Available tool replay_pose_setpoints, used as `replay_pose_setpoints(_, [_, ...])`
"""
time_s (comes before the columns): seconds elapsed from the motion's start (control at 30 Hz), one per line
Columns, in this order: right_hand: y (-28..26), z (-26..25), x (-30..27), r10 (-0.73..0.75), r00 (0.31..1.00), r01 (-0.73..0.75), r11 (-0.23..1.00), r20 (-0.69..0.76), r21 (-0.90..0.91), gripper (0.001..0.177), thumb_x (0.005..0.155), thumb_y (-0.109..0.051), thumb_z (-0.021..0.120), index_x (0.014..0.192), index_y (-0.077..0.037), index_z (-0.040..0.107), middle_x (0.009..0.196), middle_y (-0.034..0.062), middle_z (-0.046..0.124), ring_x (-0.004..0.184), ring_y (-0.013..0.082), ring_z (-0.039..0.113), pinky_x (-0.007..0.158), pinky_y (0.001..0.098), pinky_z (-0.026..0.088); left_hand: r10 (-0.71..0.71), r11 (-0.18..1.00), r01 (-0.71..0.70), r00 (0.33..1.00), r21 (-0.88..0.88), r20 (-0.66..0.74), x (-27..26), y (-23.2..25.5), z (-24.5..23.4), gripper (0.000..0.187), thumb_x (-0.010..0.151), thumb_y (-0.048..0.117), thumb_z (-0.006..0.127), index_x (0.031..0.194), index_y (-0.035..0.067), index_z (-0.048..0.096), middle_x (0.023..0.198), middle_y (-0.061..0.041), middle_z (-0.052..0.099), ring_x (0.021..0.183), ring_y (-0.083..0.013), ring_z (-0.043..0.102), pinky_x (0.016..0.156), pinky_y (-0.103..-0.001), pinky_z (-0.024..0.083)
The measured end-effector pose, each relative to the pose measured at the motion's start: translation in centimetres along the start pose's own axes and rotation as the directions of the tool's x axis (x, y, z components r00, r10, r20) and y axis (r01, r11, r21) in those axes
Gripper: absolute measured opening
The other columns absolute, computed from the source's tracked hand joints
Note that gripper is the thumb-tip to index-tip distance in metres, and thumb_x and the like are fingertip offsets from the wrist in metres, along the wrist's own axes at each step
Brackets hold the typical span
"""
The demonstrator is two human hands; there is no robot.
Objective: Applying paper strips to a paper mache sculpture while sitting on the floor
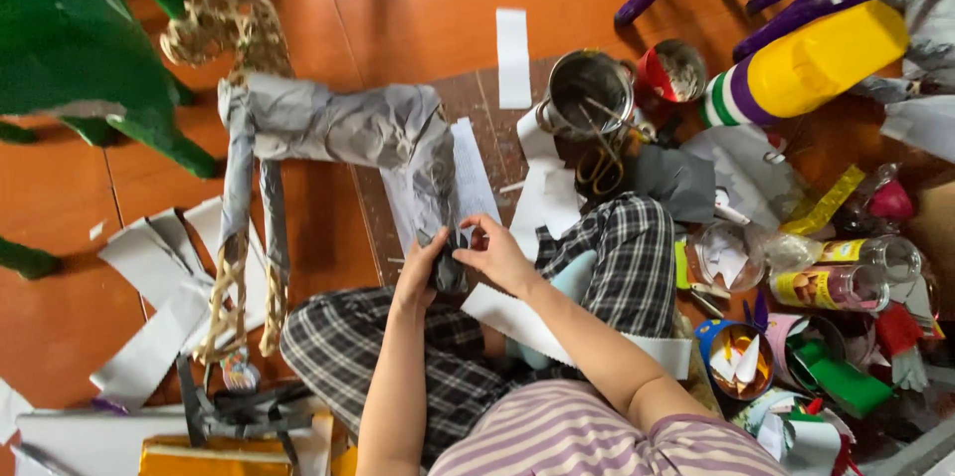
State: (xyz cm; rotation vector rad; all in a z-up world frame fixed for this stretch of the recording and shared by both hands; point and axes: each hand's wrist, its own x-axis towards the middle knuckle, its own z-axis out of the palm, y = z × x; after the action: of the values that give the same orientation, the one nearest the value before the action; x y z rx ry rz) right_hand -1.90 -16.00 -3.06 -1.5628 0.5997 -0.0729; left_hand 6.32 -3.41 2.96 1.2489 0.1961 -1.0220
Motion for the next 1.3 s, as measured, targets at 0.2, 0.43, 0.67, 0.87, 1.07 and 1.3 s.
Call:
replay_pose_setpoints(0.2, [-1.6, 1.3, 0.0, -0.099, 0.990, 0.079, 0.979, -0.099, -0.186, 0.041, 0.073, -0.015, 0.083, 0.110, -0.014, 0.065, 0.079, 0.0061, 0.063, 0.070, 0.0163, 0.063, 0.064, 0.0285, 0.054, 0.067, 0.985, -0.054, 0.995, -0.165, 0.077, 2.4, -1.9, -1.6, 0.060, 0.088, 0.038, 0.073, 0.134, 0.007, 0.050, 0.106, -0.012, 0.059, 0.089, -0.0197, 0.058, 0.075, -0.035, 0.052])
replay_pose_setpoints(0.43, [-1.9, 1.4, 0.9, -0.103, 0.994, 0.090, 0.964, -0.040, -0.251, 0.017, 0.078, -0.013, 0.079, 0.093, -0.011, 0.072, 0.081, 0.0088, 0.068, 0.076, 0.0184, 0.068, 0.065, 0.0276, 0.056, 0.079, 0.960, -0.042, 0.989, -0.276, 0.125, 4.2, -4.1, -2.5, 0.047, 0.088, 0.032, 0.075, 0.123, 0.008, 0.054, 0.094, -0.008, 0.062, 0.076, -0.0170, 0.061, 0.065, -0.029, 0.053])
replay_pose_setpoints(0.67, [-3.8, 1.7, 1.2, -0.122, 0.991, 0.131, 0.926, 0.049, -0.354, 0.011, 0.082, -0.020, 0.074, 0.090, -0.014, 0.071, 0.080, 0.0077, 0.071, 0.078, 0.0242, 0.069, 0.069, 0.0355, 0.054, 0.098, 0.940, -0.049, 0.987, -0.338, 0.129, 4.8, -5.3, -2.9, 0.042, 0.089, 0.035, 0.072, 0.113, 0.005, 0.059, 0.087, -0.012, 0.068, 0.072, -0.0178, 0.066, 0.064, -0.031, 0.056])
replay_pose_setpoints(0.87, [-4.6, 2.0, 1.2, -0.238, 0.970, 0.233, 0.855, 0.049, -0.463, 0.014, 0.084, -0.022, 0.072, 0.087, -0.009, 0.067, 0.079, 0.0133, 0.070, 0.079, 0.0324, 0.069, 0.068, 0.0409, 0.054, 0.084, 0.927, -0.036, 0.990, -0.373, 0.113, 6.1, -6.8, -3.7, 0.052, 0.088, 0.048, 0.070, 0.111, 0.003, 0.057, 0.086, -0.013, 0.066, 0.072, -0.0194, 0.066, 0.063, -0.033, 0.057])
replay_pose_setpoints(1.07, [-2.2, 2.3, 2.1, -0.487, 0.870, 0.414, 0.648, 0.070, -0.638, 0.014, 0.082, -0.023, 0.072, 0.079, -0.015, 0.061, 0.069, 0.0053, 0.062, 0.073, 0.0289, 0.065, 0.065, 0.0397, 0.051, 0.062, 0.899, -0.029, 0.996, -0.436, 0.062, 5.5, -5.7, -2.9, 0.046, 0.089, 0.045, 0.071, 0.102, 0.003, 0.058, 0.081, -0.014, 0.066, 0.066, -0.0209, 0.068, 0.056, -0.033, 0.058])
replay_pose_setpoints(1.3, [-1.9, 2.5, 1.9, -0.671, 0.738, 0.487, 0.466, 0.063, -0.739, 0.018, 0.079, -0.028, 0.075, 0.078, -0.018, 0.059, 0.074, -0.0035, 0.053, 0.079, 0.0200, 0.057, 0.068, 0.0347, 0.045, 0.040, 0.869, 0.004, 0.996, -0.494, 0.079, 5.7, -5.2, -2.7, 0.046, 0.088, 0.044, 0.072, 0.088, 0.000, 0.058, 0.071, -0.019, 0.065, 0.054, -0.0293, 0.068, 0.043, -0.040, 0.057])
